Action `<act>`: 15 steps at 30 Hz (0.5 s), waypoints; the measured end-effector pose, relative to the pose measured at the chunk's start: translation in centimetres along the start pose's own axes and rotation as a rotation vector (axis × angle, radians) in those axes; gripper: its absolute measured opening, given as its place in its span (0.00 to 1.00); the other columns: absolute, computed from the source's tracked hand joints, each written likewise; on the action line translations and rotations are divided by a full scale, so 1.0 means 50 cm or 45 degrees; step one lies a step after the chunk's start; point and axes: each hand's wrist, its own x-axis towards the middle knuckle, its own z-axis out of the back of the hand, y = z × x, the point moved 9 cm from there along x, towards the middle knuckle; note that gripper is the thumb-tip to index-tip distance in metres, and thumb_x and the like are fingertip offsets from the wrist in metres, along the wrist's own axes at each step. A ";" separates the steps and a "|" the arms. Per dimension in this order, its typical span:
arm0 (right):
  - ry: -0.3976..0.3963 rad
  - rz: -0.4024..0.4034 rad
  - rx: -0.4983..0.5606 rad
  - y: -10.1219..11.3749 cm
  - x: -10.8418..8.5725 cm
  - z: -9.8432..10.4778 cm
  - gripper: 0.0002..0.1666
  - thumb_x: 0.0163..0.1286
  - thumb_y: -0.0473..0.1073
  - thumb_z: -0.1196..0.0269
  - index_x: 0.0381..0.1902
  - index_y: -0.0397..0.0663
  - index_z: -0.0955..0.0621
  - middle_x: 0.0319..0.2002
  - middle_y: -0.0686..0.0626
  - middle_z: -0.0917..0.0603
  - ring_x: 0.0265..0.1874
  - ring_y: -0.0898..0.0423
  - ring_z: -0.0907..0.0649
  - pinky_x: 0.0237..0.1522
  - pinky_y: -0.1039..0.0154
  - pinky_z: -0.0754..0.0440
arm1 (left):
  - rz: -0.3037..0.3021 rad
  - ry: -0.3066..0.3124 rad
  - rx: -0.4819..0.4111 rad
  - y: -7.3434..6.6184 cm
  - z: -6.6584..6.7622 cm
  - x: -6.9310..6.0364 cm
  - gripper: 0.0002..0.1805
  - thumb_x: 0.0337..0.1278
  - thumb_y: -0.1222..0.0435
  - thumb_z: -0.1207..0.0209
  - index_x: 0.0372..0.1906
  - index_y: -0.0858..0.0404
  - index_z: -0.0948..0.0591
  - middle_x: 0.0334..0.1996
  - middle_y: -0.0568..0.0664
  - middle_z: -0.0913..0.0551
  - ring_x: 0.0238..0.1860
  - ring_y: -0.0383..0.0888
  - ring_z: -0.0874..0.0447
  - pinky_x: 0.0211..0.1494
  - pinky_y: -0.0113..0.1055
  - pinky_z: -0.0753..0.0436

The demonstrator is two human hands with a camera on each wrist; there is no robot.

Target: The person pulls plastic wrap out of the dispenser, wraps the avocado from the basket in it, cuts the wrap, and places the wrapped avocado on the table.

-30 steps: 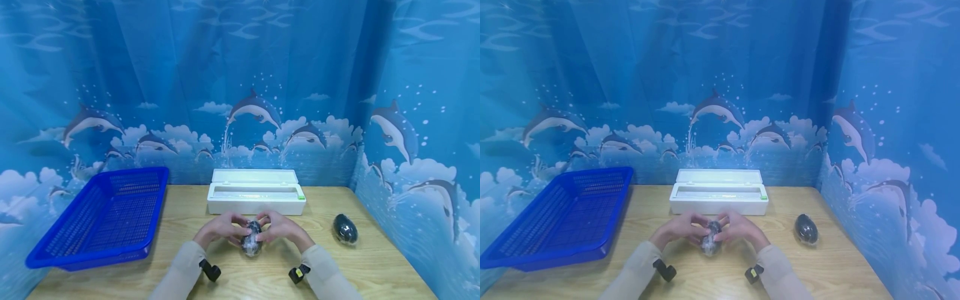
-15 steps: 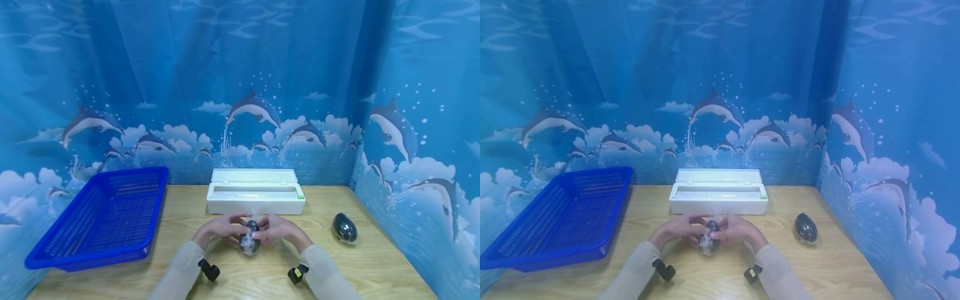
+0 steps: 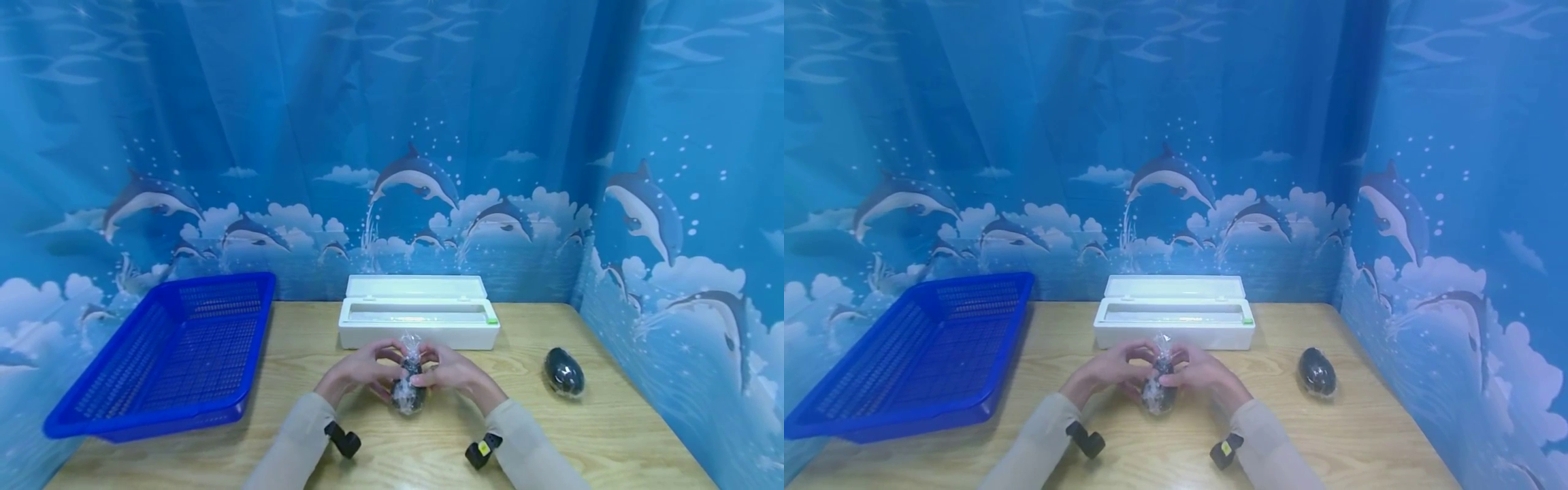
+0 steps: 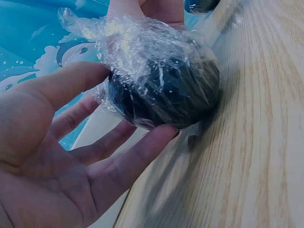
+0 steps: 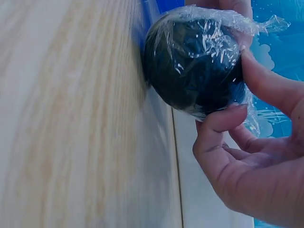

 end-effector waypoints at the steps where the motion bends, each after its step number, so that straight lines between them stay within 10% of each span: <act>1: -0.001 -0.003 0.017 0.000 0.001 -0.001 0.30 0.60 0.33 0.26 0.58 0.37 0.27 0.54 0.38 0.20 0.44 0.52 0.19 0.39 0.62 0.16 | -0.005 0.000 0.000 0.000 0.001 0.001 0.19 0.59 0.65 0.31 0.54 0.58 0.21 0.65 0.63 0.25 0.49 0.55 0.14 0.38 0.50 0.08; 12: -0.048 -0.069 0.113 -0.009 -0.002 -0.002 0.30 0.62 0.32 0.28 0.58 0.46 0.29 0.53 0.37 0.19 0.46 0.48 0.17 0.38 0.62 0.17 | -0.079 0.248 0.001 -0.009 -0.008 -0.016 0.29 0.62 0.65 0.32 0.68 0.53 0.24 0.74 0.62 0.32 0.62 0.57 0.19 0.49 0.49 0.09; 15: -0.034 -0.050 0.130 -0.006 -0.001 -0.004 0.28 0.63 0.32 0.29 0.56 0.45 0.30 0.52 0.36 0.19 0.44 0.49 0.17 0.37 0.62 0.16 | -0.076 0.203 0.047 -0.017 -0.009 -0.018 0.30 0.59 0.68 0.30 0.66 0.56 0.24 0.72 0.63 0.30 0.57 0.56 0.15 0.47 0.47 0.08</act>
